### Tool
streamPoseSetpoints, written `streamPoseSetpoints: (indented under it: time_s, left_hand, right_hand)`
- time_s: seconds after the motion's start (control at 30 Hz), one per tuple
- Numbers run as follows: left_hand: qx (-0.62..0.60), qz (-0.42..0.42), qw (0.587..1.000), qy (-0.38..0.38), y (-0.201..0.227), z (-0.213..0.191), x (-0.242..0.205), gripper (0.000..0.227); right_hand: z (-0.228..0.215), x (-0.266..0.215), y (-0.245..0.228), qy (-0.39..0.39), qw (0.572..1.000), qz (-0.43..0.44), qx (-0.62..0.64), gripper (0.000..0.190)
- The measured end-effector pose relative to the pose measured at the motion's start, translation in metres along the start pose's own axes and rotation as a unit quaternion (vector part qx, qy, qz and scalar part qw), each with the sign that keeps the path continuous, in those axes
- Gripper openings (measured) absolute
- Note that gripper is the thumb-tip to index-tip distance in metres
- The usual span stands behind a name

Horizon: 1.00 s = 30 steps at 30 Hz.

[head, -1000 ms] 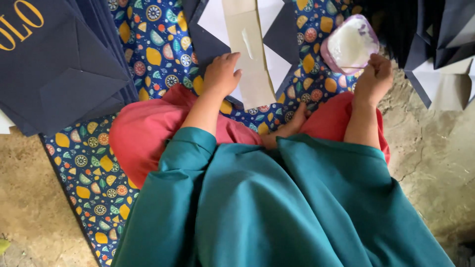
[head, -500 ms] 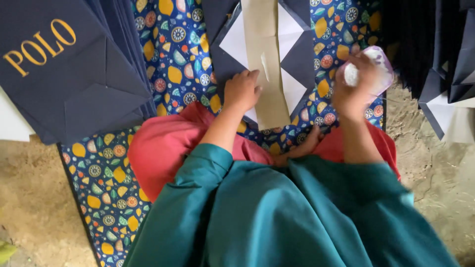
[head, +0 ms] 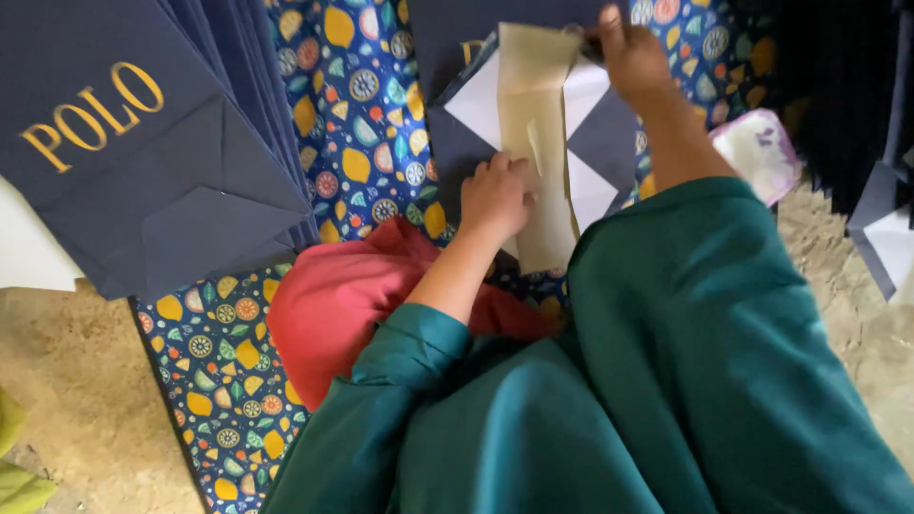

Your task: Assembling paper bags by applying glue to templates and folding them into shape

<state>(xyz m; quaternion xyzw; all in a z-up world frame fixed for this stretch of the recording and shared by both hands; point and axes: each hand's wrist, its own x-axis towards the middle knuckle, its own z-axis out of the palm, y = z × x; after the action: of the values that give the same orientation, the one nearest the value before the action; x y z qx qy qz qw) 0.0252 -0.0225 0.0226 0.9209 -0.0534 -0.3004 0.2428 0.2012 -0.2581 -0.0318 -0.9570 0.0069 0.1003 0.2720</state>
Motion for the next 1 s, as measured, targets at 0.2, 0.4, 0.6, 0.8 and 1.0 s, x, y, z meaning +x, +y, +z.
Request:
streamPoseSetpoints:
  time_s: [0.2, 0.4, 0.6, 0.8, 1.0]
  left_hand:
    - [0.013, 0.092, 0.991, 0.092, -0.003, 0.011, -0.001, 0.023]
    - [0.006, 0.156, 0.947, 0.279, -0.003, -0.018, -0.004, 0.034]
    - [0.119, 0.044, 0.976, 0.175, -0.032, 0.022, 0.022, 0.077]
    - [0.134, -0.010, 0.988, 0.071, -0.034, 0.023, 0.020, 0.092]
    - [0.103, 0.009, 0.989, 0.106, -0.041, 0.023, 0.025, 0.070]
  right_hand:
    - [-0.034, -0.052, -0.019, -0.134, 0.977, -0.162, 0.022, 0.100]
    - [0.014, -0.092, 0.014, -0.005, 0.935, -0.271, -0.227, 0.067]
    - [0.032, -0.100, -0.046, 0.080, 0.942, -0.239, -0.224, 0.038]
    - [0.094, -0.109, -0.087, -0.058, 0.974, -0.157, -0.152, 0.064]
    - [0.027, -0.106, -0.105, -0.204, 0.943, -0.094, -0.244, 0.075]
